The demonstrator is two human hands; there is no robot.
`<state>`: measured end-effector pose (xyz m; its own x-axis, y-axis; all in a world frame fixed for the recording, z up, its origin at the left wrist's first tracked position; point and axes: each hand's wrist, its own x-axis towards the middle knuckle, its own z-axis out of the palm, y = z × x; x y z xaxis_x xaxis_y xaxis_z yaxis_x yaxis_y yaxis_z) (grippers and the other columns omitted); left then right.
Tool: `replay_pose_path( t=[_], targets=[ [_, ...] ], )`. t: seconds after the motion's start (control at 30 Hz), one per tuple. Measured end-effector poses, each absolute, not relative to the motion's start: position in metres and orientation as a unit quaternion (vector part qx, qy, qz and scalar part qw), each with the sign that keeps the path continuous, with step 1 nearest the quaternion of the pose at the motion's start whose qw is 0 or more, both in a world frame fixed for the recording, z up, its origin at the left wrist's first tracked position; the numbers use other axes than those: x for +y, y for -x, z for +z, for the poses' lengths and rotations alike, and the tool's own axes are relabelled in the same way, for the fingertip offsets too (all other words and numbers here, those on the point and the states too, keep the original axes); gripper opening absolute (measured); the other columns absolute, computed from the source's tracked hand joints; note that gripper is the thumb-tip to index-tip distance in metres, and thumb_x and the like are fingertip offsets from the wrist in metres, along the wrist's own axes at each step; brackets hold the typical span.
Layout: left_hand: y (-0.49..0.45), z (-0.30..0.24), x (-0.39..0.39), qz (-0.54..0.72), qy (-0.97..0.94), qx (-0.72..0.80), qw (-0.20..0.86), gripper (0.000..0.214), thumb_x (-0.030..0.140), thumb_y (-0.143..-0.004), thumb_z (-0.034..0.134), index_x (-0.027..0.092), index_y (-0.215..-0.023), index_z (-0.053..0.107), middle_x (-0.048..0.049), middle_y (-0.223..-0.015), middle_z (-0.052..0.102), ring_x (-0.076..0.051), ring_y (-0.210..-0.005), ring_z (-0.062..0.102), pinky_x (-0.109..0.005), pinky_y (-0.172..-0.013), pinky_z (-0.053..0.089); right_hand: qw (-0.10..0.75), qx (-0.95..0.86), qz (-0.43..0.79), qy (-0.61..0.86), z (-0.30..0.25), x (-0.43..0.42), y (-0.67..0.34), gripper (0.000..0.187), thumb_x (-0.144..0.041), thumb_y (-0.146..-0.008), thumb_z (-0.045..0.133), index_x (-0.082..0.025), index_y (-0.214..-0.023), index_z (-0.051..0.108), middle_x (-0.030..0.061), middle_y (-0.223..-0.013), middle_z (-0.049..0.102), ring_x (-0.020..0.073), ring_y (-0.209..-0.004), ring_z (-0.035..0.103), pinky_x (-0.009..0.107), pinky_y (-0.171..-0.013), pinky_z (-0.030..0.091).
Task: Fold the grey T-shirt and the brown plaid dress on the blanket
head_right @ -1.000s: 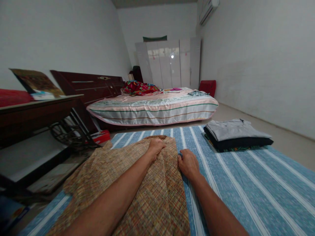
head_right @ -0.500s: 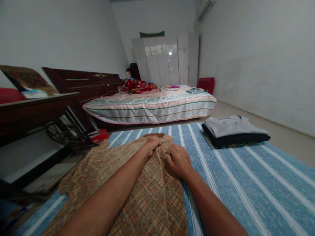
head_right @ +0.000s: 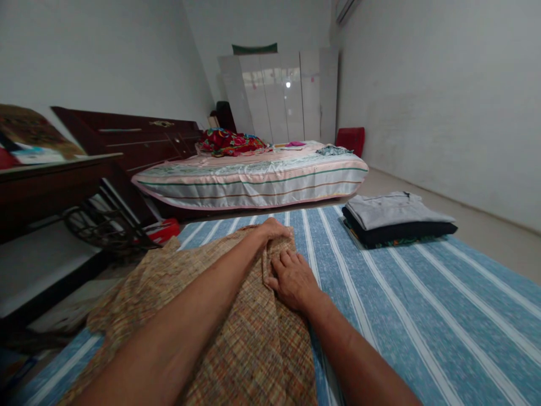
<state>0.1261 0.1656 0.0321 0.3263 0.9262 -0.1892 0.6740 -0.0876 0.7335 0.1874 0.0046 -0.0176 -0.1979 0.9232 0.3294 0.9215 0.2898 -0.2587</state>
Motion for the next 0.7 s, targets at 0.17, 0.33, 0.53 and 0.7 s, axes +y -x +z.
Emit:
replay_pose_path(
  t=[0.17,0.33,0.53,0.7],
  targets=[
    [-0.134,0.034,0.172,0.17,-0.734,0.539,0.376,0.012,0.012,-0.057,0.068,0.013,-0.051,0.057,0.0043,-0.046,0.048,-0.01,-0.05,0.047,-0.021,-0.045,0.034,0.247,-0.76,-0.001,0.601,-0.012,0.004,-0.185,0.039,-0.045,-0.094,0.04,-0.018,-0.119,0.053,0.0127,-0.124,0.054,0.0261,-0.117,0.045,0.042,-0.101,0.03],
    [-0.126,0.029,0.174,0.181,-0.735,0.533,0.378,0.012,0.011,-0.06,0.063,0.013,-0.052,0.055,0.0045,-0.046,0.046,-0.009,-0.047,0.044,-0.022,-0.045,0.035,0.259,-0.752,-0.026,0.606,-0.006,0.004,-0.185,0.029,-0.042,-0.095,0.041,-0.019,-0.103,0.056,0.0102,-0.111,0.058,0.0247,-0.106,0.049,0.04,-0.096,0.033],
    [-0.126,0.021,0.175,0.196,-0.743,0.508,0.388,0.007,0.006,-0.059,0.063,0.012,-0.063,0.062,0.0043,-0.051,0.051,-0.009,-0.049,0.046,-0.021,-0.049,0.038,0.233,-0.755,-0.027,0.612,-0.007,0.005,-0.182,0.034,-0.042,-0.093,0.043,-0.016,-0.112,0.055,0.0129,-0.115,0.056,0.0261,-0.108,0.048,0.038,-0.095,0.035],
    [-0.121,0.019,0.179,0.215,-0.742,0.506,0.383,0.033,0.008,-0.063,0.063,0.013,-0.095,0.068,0.0005,-0.068,0.064,-0.011,-0.061,0.055,-0.021,-0.057,0.044,0.218,-0.743,-0.018,0.632,-0.01,0.003,-0.176,0.041,-0.045,-0.093,0.043,-0.013,-0.117,0.054,0.0164,-0.119,0.055,0.0286,-0.109,0.048,0.041,-0.094,0.037]
  ],
)
